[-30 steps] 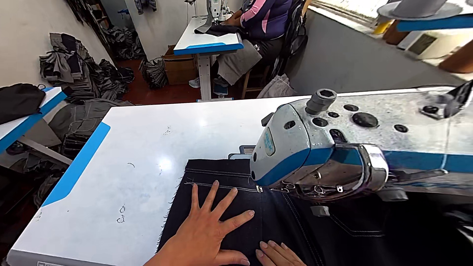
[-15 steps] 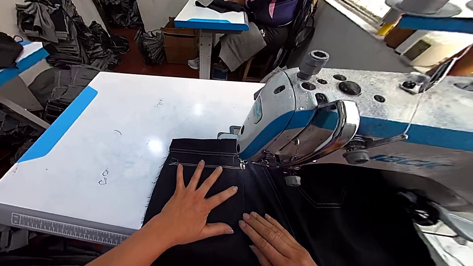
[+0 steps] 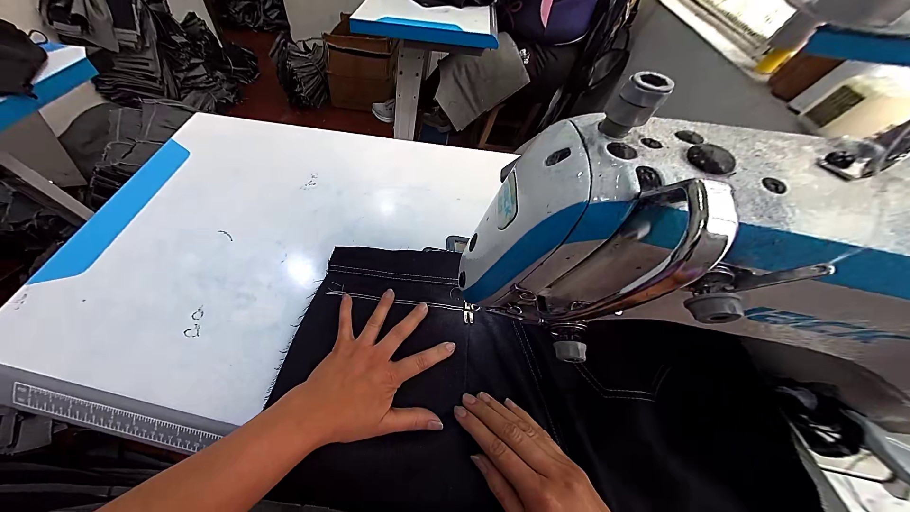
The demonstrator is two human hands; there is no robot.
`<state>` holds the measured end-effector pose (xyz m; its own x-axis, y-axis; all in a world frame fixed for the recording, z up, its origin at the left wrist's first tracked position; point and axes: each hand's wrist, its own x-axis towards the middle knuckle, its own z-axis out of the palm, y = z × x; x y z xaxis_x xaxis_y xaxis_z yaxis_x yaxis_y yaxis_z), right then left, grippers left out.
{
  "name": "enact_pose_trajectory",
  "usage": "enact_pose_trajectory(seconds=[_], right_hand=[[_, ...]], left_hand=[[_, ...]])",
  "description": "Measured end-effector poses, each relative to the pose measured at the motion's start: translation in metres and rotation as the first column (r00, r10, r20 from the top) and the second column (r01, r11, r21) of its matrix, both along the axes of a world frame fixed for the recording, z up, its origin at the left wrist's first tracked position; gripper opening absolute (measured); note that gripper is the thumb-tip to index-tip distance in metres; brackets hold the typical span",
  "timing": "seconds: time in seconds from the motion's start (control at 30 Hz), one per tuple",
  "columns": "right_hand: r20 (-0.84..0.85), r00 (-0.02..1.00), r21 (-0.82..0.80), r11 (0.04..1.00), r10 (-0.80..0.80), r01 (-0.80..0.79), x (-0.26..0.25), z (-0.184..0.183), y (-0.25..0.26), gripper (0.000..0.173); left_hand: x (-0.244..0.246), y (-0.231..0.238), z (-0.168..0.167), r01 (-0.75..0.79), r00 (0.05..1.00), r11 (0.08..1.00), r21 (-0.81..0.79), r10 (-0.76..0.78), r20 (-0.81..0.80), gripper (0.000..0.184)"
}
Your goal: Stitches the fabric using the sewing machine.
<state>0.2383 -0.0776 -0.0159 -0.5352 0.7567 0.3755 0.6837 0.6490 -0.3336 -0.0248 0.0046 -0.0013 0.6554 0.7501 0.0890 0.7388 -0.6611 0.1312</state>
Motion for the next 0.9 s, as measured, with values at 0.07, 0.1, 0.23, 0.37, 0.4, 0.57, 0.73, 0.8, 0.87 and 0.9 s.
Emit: enact_pose_trajectory(seconds=[0.07, 0.1, 0.23, 0.37, 0.4, 0.57, 0.73, 0.8, 0.87, 0.9], right_hand=[[0.005, 1.000, -0.002, 1.000, 0.005, -0.005, 0.000, 0.001, 0.001, 0.036], [0.006, 1.000, -0.003, 1.000, 0.007, -0.007, 0.000, 0.001, 0.001, 0.036], [-0.001, 1.000, -0.001, 1.000, 0.006, -0.006, 0.001, 0.001, 0.007, 0.035], [-0.020, 1.000, 0.086, 0.996, -0.017, 0.019, 0.003, -0.006, 0.033, 0.036], [-0.018, 1.000, 0.100, 0.995, -0.019, 0.020, 0.005, -0.006, 0.041, 0.036], [-0.010, 1.000, 0.108, 0.994, -0.009, 0.010, 0.009, -0.005, 0.059, 0.038], [-0.015, 1.000, 0.099, 0.995, -0.007, 0.009, 0.010, -0.005, 0.058, 0.037], [-0.015, 1.000, 0.098, 0.995, -0.003, 0.004, 0.010, -0.005, 0.059, 0.037], [-0.007, 1.000, 0.109, 0.994, 0.003, -0.003, 0.011, -0.005, 0.063, 0.037], [-0.003, 1.000, 0.117, 0.993, 0.005, -0.004, 0.012, -0.005, 0.065, 0.037]], left_hand=[[0.000, 0.001, -0.001, 0.007, 1.000, 1.000, 0.011, -0.007, 0.008, 0.076], [-0.001, 0.001, -0.001, 0.009, 1.000, 1.000, 0.011, -0.009, 0.012, 0.077], [0.000, 0.005, 0.001, 0.006, 1.000, 1.000, -0.008, -0.006, 0.007, 0.076], [0.004, 0.028, 0.005, -0.004, 1.000, 0.999, -0.037, 0.005, 0.012, 0.077], [0.005, 0.034, 0.006, -0.009, 1.000, 0.999, -0.047, 0.009, 0.010, 0.077], [0.008, 0.051, 0.008, -0.021, 1.000, 0.998, -0.060, 0.022, 0.008, 0.079], [0.007, 0.050, 0.007, -0.012, 1.000, 0.999, -0.038, 0.013, 0.028, 0.078], [0.008, 0.050, 0.007, -0.013, 1.000, 0.999, -0.032, 0.014, 0.026, 0.079], [0.008, 0.052, 0.007, -0.018, 0.999, 1.000, -0.020, 0.019, 0.032, 0.078], [0.009, 0.053, 0.006, -0.020, 0.999, 1.000, -0.008, 0.020, 0.035, 0.079]])
